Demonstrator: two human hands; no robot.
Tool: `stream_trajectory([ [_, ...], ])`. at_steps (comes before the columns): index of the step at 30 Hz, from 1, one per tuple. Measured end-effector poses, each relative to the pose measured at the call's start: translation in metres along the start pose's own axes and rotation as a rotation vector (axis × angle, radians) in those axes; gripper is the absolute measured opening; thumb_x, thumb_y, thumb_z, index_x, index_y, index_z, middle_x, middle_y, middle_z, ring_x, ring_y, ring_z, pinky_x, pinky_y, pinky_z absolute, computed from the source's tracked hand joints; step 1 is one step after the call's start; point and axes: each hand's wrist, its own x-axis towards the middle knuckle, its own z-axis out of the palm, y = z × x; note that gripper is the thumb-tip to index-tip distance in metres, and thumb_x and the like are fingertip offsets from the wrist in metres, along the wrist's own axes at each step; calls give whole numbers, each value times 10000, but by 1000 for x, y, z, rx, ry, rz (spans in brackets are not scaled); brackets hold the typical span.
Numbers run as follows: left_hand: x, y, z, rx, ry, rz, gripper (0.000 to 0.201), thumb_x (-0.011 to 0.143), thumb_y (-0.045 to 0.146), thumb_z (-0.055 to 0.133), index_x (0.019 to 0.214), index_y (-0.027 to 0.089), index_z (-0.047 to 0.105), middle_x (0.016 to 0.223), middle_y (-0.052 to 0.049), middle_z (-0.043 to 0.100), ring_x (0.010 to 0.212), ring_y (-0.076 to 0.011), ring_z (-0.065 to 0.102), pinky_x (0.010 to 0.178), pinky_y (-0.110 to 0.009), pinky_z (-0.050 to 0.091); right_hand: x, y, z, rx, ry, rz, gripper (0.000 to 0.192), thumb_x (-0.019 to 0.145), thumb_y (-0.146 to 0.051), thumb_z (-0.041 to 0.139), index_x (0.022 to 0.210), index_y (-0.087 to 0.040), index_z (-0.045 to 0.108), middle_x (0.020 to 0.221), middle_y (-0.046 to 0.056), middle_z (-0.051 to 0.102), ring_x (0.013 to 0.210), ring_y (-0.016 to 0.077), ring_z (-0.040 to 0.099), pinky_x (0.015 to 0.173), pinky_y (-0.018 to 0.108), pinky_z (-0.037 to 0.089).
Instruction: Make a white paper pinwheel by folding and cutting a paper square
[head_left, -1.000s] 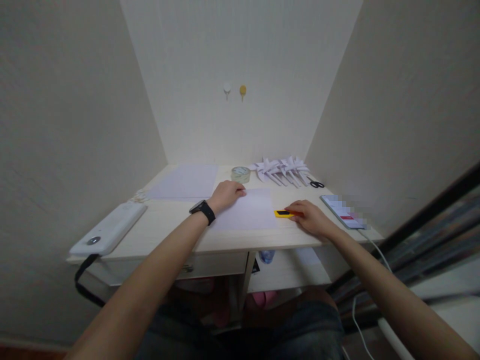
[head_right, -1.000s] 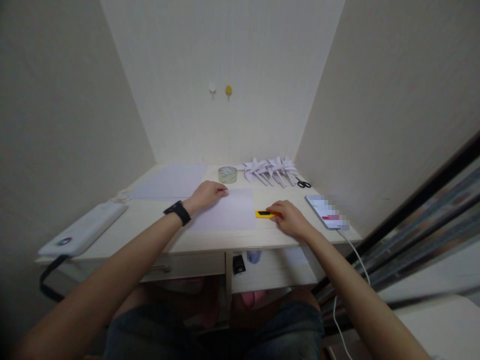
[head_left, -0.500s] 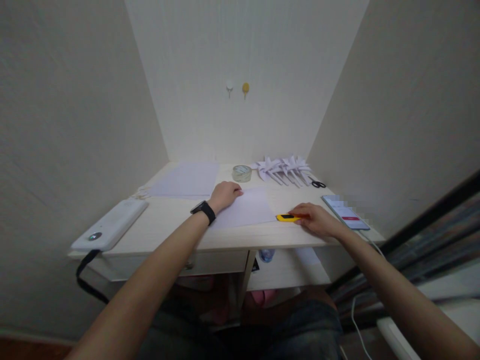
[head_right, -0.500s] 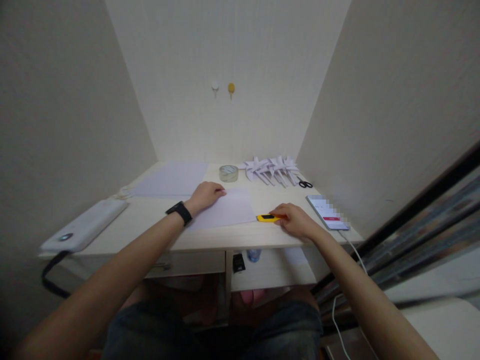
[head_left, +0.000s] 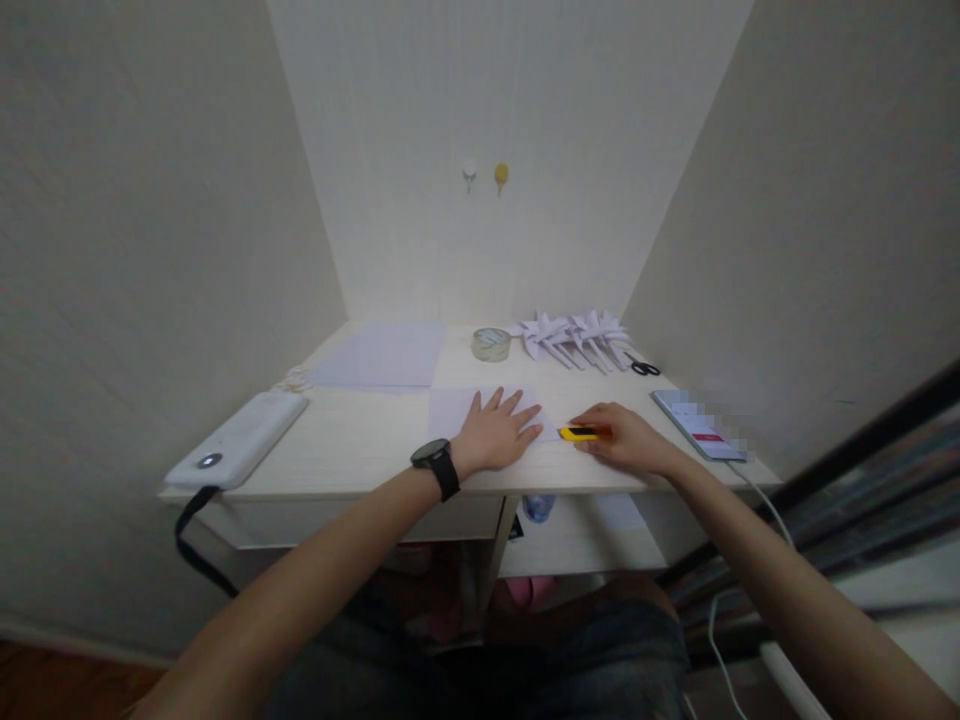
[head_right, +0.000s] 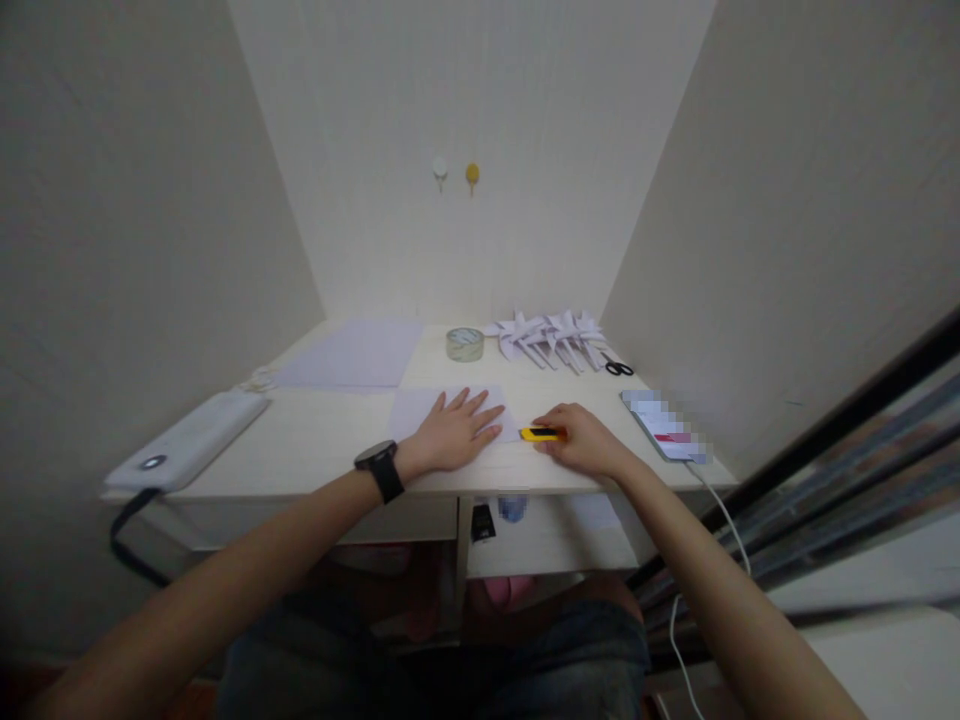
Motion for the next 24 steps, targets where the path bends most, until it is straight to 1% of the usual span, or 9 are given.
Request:
stream_trajectory([
  [2,3,0,5,-3,-44,-6,605,985,586,197,1516,338,347,1621,-74,256,1471,-407,210,1129,-675,143,2,-5,4,-15,7,12,268,837,-280,643,1068,-218,765,1010,87,743,935,241,652,871,364,499],
  [4,5,-2,8,1,-61,-4,608,982,590,198,1521,343,336,1623,-70,249,1470,-410,210,1130,-680,129,3,-10,7,-21,18,28,249,854,-283,629,1048,-218,771,974,83,743,908,236,647,838,353,496],
  [11,4,3,7,-1,-44,-24,658,959,637,207,1512,315,361,1615,-94,269,1467,-432,198,1123,-695,131,-3,-17,9,33,38,85,262,849,-308,651,1067,-221,768,959,84,727,867,225,644,794,335,492],
  [15,3,5,5,6,-51,-37,655,953,646,226,1512,330,355,1617,-75,268,1468,-433,193,1129,-688,124,-5,-19,12,46,40,103,265,838,-326,662,1059,-230,772,920,82,713,818,218,640,737,322,496],
  [20,4,1,5,-1,-68,2,657,957,643,211,1518,327,345,1621,-74,255,1473,-423,188,1134,-688,110,-5,-17,14,50,31,61,277,843,-299,653,1087,-236,768,907,78,691,824,218,634,764,335,496],
  [24,4,-1,4,-5,-88,17,659,958,647,190,1526,342,323,1628,-58,229,1481,-420,161,1131,-696,95,-4,-15,15,74,25,54,268,846,-286,649,1083,-251,766,937,73,697,850,217,636,780,339,498],
])
